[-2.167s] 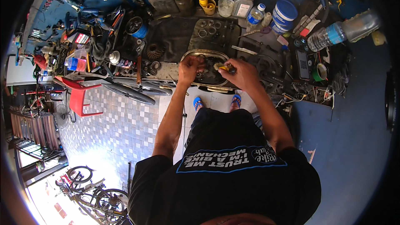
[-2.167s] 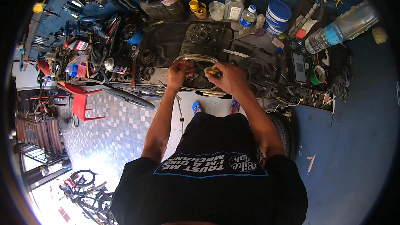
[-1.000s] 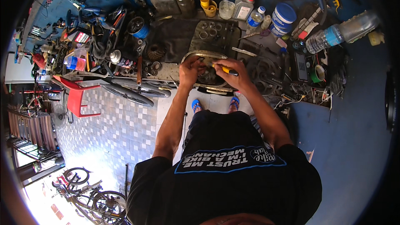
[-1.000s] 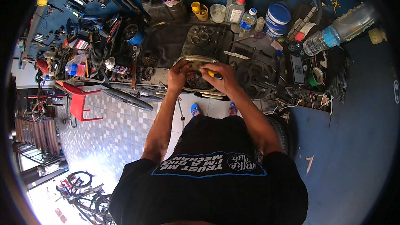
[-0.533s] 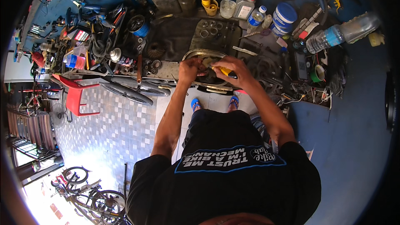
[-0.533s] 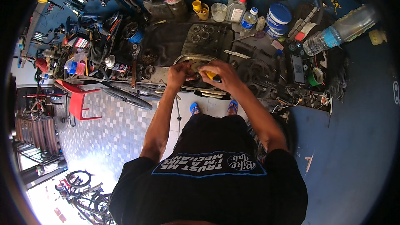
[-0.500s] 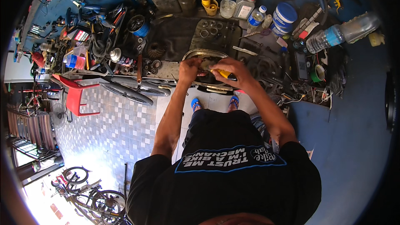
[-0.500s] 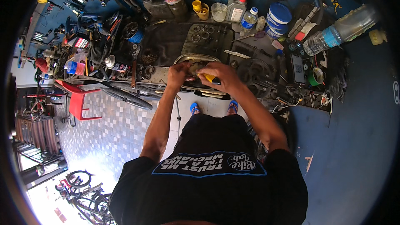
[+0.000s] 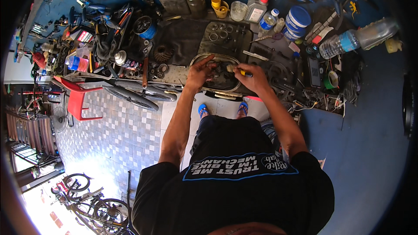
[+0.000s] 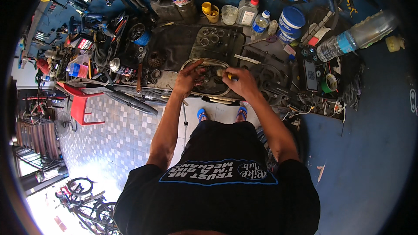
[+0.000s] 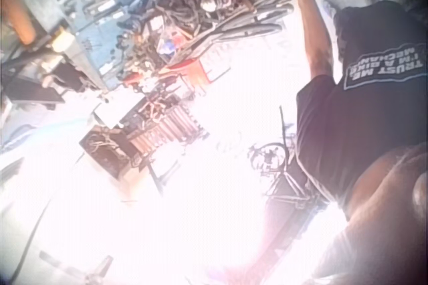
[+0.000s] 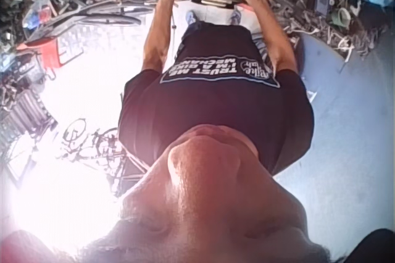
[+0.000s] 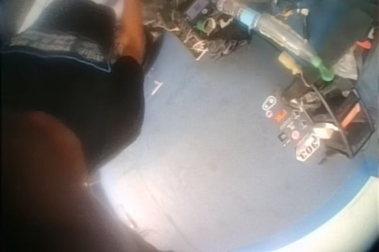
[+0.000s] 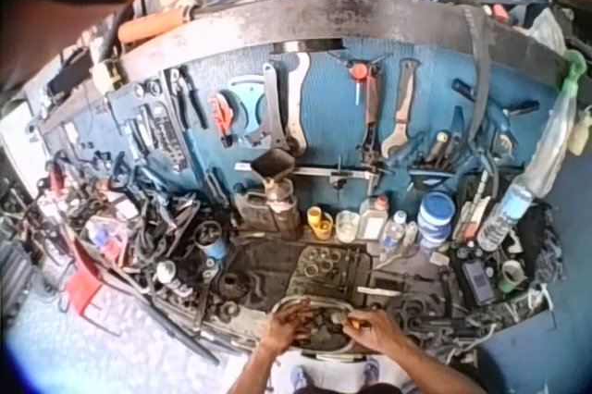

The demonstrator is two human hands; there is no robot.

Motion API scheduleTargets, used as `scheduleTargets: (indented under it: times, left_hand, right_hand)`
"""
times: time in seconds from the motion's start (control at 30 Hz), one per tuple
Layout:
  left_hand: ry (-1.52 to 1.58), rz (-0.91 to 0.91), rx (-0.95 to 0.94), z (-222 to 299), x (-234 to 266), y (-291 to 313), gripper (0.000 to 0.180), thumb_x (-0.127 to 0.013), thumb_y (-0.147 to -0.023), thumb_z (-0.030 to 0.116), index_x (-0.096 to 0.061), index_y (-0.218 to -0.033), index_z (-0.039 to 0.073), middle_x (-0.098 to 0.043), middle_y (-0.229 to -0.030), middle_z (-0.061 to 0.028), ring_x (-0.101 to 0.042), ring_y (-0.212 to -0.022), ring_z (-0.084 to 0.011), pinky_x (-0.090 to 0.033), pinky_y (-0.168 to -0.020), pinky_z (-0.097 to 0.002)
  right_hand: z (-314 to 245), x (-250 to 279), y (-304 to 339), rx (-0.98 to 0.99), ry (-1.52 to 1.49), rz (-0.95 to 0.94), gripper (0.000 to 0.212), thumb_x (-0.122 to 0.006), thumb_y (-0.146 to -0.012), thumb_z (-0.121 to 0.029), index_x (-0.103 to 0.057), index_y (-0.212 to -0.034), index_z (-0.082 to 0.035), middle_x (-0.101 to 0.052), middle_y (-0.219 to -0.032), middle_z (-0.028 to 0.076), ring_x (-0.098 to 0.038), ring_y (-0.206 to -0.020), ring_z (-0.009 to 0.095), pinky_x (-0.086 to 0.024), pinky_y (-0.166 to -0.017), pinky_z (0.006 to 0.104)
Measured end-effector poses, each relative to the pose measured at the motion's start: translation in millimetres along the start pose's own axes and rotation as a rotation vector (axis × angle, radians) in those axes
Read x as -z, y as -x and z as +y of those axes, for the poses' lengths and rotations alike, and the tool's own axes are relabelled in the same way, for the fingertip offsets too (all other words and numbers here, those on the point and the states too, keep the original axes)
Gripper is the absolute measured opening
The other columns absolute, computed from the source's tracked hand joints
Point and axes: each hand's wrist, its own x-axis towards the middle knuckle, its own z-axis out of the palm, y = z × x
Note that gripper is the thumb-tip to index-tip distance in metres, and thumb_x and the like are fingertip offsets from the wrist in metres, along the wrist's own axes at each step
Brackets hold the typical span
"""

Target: The person scrubs small mechanical parts in a metal tray using a yellow-handled brush. They repeatedly dip the brush into the tray and scrub the parts, then briefly pick up a small metal ring and inspect it before returning to scrubbing.

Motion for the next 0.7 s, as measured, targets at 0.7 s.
scheduleTargets:
  times: [0.7]
  left_hand:
    - [-0.257, 0.129, -0.271, -0.6, -9.5, -3.2, 0.031, -0.055, -0.109, 0.007, -0.067, -0.136, -0.002, -0.076, -0.118, -0.0089, -0.070, -0.097, -0.0128, -0.058, -0.077, -0.0289]
  right_hand:
    - [-43.4, -38.4, -7.9, -0.338, -0.478, 0.129, 0.032, -0.066, -0.105, -0.036, -0.070, -0.104, -0.004, -0.071, -0.078, 0.008, -0.070, -0.073, 0.017, -0.054, -0.068, 0.0327]
